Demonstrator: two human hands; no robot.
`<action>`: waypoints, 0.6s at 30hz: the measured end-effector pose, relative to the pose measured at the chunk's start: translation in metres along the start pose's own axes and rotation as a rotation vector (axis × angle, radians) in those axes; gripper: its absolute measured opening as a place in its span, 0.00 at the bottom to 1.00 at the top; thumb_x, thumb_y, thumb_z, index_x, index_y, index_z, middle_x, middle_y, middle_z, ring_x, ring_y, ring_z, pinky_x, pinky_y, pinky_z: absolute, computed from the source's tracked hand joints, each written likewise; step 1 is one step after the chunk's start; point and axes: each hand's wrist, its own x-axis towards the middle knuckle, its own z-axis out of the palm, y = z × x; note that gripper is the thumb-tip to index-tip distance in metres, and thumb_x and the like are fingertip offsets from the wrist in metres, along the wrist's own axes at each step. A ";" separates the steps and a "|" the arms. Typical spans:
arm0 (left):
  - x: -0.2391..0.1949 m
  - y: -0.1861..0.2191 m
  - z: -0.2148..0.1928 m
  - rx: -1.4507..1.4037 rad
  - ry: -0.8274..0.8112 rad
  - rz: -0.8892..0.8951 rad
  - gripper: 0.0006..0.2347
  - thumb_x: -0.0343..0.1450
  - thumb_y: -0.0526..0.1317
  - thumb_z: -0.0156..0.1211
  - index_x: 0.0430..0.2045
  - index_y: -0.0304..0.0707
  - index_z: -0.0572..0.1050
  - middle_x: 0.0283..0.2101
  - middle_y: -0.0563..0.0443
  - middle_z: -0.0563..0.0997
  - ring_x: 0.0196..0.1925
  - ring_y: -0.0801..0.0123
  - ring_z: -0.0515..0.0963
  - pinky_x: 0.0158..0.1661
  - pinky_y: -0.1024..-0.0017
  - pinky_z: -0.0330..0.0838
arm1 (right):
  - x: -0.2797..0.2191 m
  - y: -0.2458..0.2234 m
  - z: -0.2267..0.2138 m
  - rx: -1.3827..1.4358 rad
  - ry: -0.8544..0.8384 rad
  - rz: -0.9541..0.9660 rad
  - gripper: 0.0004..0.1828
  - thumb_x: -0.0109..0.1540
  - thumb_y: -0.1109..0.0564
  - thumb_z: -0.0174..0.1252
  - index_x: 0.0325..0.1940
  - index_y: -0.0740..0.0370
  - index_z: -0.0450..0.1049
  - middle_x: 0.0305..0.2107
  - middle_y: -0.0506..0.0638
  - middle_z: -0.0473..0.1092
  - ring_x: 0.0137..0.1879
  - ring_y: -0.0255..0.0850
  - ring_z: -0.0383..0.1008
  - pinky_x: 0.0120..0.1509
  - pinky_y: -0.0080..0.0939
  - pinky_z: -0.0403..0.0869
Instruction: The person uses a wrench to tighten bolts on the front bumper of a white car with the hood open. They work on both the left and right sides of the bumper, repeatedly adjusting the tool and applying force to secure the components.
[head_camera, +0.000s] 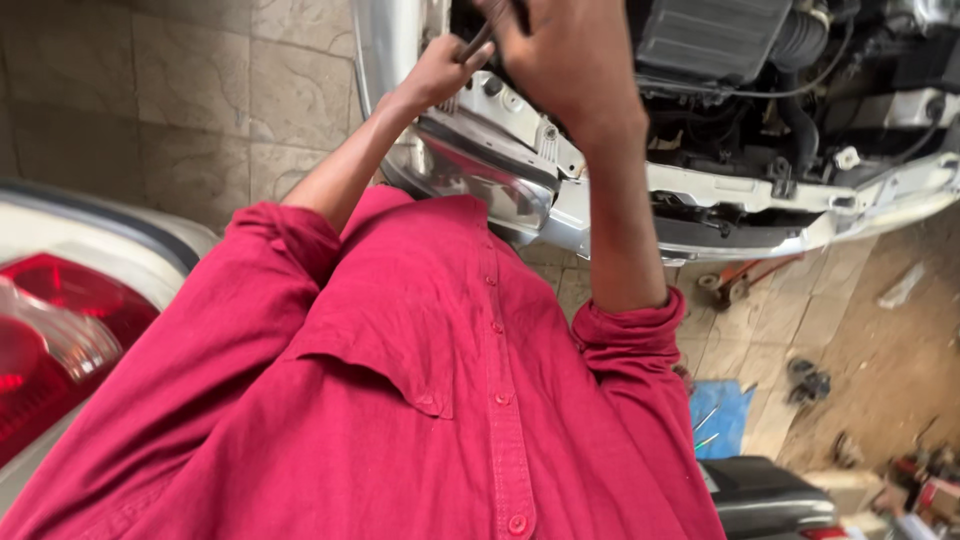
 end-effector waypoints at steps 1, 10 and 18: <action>0.001 0.003 -0.002 0.013 -0.005 -0.003 0.26 0.79 0.52 0.58 0.14 0.27 0.74 0.12 0.49 0.70 0.15 0.71 0.69 0.22 0.63 0.63 | 0.001 -0.002 0.002 0.033 0.029 -0.021 0.10 0.73 0.52 0.61 0.44 0.60 0.79 0.28 0.52 0.76 0.29 0.49 0.75 0.32 0.48 0.69; 0.003 -0.027 0.022 -0.011 0.114 0.123 0.25 0.81 0.46 0.58 0.16 0.25 0.67 0.14 0.45 0.59 0.18 0.70 0.58 0.22 0.61 0.55 | -0.015 0.023 0.031 -0.327 0.163 0.235 0.14 0.69 0.52 0.59 0.32 0.61 0.77 0.21 0.55 0.73 0.28 0.55 0.77 0.29 0.52 0.71; -0.006 -0.013 0.032 -0.123 0.368 0.246 0.24 0.81 0.37 0.51 0.09 0.30 0.70 0.11 0.45 0.70 0.12 0.76 0.67 0.18 0.65 0.56 | -0.013 -0.002 0.046 -0.176 0.142 0.458 0.22 0.71 0.40 0.47 0.41 0.59 0.77 0.26 0.57 0.78 0.31 0.59 0.79 0.31 0.56 0.74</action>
